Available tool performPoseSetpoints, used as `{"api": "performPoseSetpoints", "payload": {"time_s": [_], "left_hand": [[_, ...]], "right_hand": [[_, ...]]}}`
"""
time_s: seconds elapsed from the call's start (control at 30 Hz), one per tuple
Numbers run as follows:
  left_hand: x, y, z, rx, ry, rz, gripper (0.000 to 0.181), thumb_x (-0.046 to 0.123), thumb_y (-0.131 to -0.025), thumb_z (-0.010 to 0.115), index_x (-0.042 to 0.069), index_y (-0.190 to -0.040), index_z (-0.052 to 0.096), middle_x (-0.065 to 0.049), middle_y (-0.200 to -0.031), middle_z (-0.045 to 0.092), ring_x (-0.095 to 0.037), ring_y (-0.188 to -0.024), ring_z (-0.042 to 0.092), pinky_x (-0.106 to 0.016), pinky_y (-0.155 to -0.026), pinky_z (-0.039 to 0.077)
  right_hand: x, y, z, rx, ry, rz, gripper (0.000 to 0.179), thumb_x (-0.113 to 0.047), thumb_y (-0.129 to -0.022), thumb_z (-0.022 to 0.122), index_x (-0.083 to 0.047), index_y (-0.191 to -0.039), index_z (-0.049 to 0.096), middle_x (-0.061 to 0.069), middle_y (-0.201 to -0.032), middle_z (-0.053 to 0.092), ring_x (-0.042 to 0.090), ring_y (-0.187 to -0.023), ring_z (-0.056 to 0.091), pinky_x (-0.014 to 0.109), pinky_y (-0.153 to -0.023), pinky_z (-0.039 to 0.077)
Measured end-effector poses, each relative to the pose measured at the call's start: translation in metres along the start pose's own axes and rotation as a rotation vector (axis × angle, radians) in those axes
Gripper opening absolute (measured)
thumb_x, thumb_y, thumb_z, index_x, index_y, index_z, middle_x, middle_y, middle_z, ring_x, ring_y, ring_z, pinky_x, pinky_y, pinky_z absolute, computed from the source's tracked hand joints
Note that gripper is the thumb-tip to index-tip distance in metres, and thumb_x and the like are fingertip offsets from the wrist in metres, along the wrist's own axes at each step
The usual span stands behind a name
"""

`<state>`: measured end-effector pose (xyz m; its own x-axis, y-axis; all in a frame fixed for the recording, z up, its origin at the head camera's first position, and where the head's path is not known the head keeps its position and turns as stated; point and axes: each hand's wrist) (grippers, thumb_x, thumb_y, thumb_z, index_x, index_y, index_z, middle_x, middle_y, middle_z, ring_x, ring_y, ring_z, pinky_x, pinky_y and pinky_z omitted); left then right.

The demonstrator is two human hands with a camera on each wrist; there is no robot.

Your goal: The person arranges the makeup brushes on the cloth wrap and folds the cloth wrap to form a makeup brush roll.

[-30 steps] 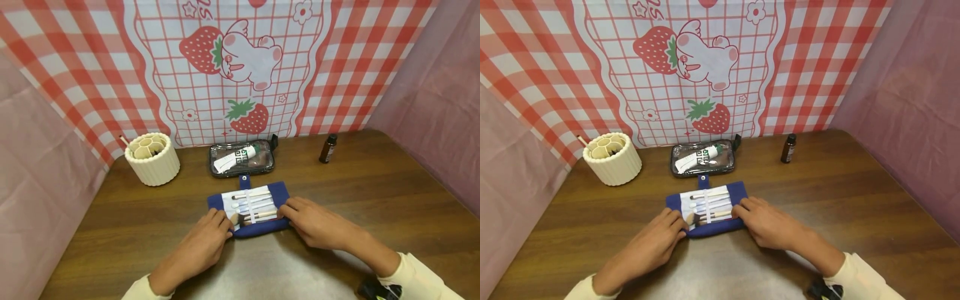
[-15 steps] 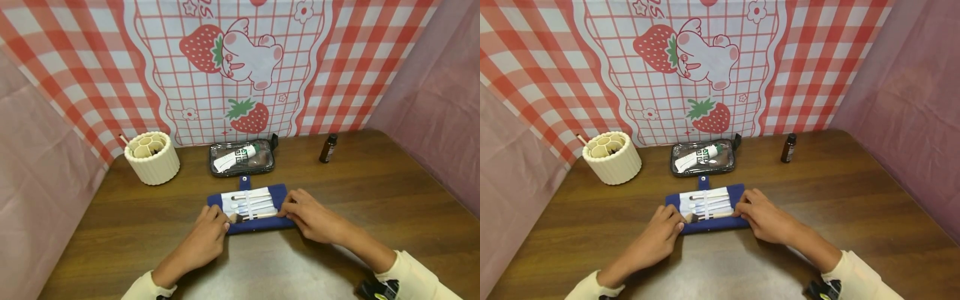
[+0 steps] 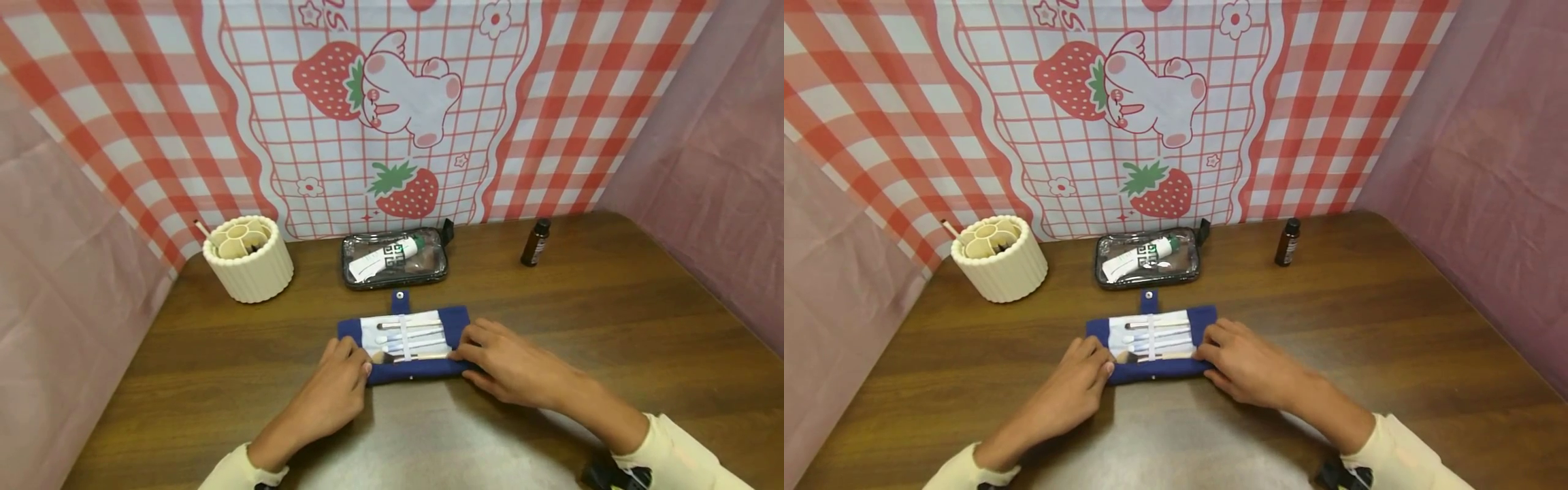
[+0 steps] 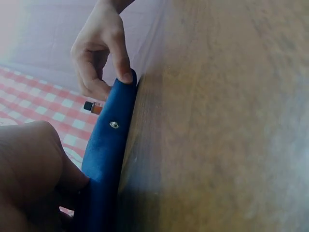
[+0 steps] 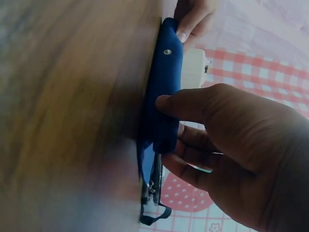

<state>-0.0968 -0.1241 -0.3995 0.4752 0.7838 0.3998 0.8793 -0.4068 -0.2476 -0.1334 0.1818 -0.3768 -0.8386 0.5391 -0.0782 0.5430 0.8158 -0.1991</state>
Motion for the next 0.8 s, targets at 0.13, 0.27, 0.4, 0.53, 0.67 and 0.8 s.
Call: {"api": "performPoseSetpoints", "payload": {"time_s": [0.13,0.27,0.4,0.53,0.67,0.8], "left_hand": [[-0.0014,-0.0007,0.0006,0.0,0.018,-0.025,0.01,0.006,-0.097,0.059,0.005,-0.089,0.064,0.003,-0.085,0.045,-0.018,-0.083,0.039,-0.033,-0.075,0.039],[-0.0038,-0.0014,-0.0016,0.015,0.1,-0.041,0.007,0.008,-0.096,0.064,0.009,-0.098,0.058,0.005,-0.086,0.049,-0.017,-0.083,0.043,-0.033,-0.075,0.041],[-0.006,-0.0013,-0.0054,-0.012,0.114,0.005,0.027,0.021,-0.093,0.073,0.016,-0.111,0.053,0.005,-0.091,0.05,-0.017,-0.085,0.045,-0.033,-0.077,0.041],[-0.0064,-0.0011,-0.0073,-0.038,0.049,0.071,0.034,0.03,-0.089,0.079,0.024,-0.112,0.054,0.005,-0.096,0.051,-0.018,-0.088,0.046,-0.034,-0.078,0.042],[-0.006,-0.0011,-0.0073,-0.019,-0.005,0.096,0.035,0.027,-0.085,0.082,0.025,-0.109,0.057,0.006,-0.097,0.054,-0.017,-0.088,0.049,-0.034,-0.077,0.043],[-0.0057,-0.0013,-0.0069,0.018,-0.06,0.113,0.038,0.026,-0.082,0.085,0.024,-0.11,0.06,0.008,-0.097,0.056,-0.016,-0.089,0.053,-0.033,-0.076,0.037]], "right_hand": [[-0.0001,0.0001,0.0018,0.039,-0.07,0.023,0.025,-0.018,-0.092,0.073,-0.013,-0.116,0.071,-0.003,-0.103,0.063,0.013,-0.101,0.059,0.039,-0.094,0.052],[0.0,-0.0001,0.0031,0.079,-0.141,0.058,0.022,-0.013,-0.093,0.071,-0.016,-0.115,0.066,-0.005,-0.104,0.064,0.008,-0.099,0.059,0.034,-0.085,0.056],[0.0001,0.0,0.0052,0.118,-0.167,0.072,0.018,-0.009,-0.093,0.07,-0.016,-0.109,0.065,-0.006,-0.101,0.065,0.008,-0.095,0.06,0.034,-0.082,0.056],[0.0008,-0.0002,0.0071,0.134,-0.171,0.088,0.016,-0.008,-0.093,0.07,-0.017,-0.105,0.064,-0.008,-0.099,0.064,0.008,-0.094,0.06,0.034,-0.081,0.056],[0.0017,-0.0006,0.008,0.118,-0.191,0.123,0.016,-0.008,-0.094,0.068,-0.019,-0.105,0.065,-0.009,-0.1,0.064,0.008,-0.095,0.059,0.035,-0.082,0.056],[0.0028,-0.0007,0.0076,0.091,-0.252,0.177,0.016,-0.008,-0.097,0.065,-0.021,-0.106,0.065,-0.009,-0.101,0.062,0.007,-0.095,0.058,0.034,-0.082,0.055]]}}
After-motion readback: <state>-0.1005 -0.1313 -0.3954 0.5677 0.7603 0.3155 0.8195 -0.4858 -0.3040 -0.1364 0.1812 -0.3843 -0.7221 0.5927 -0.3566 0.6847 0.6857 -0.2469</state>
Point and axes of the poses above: each hand's wrist, its own y-axis away from the middle knuckle, its own z-axis out of the palm, x = y × z
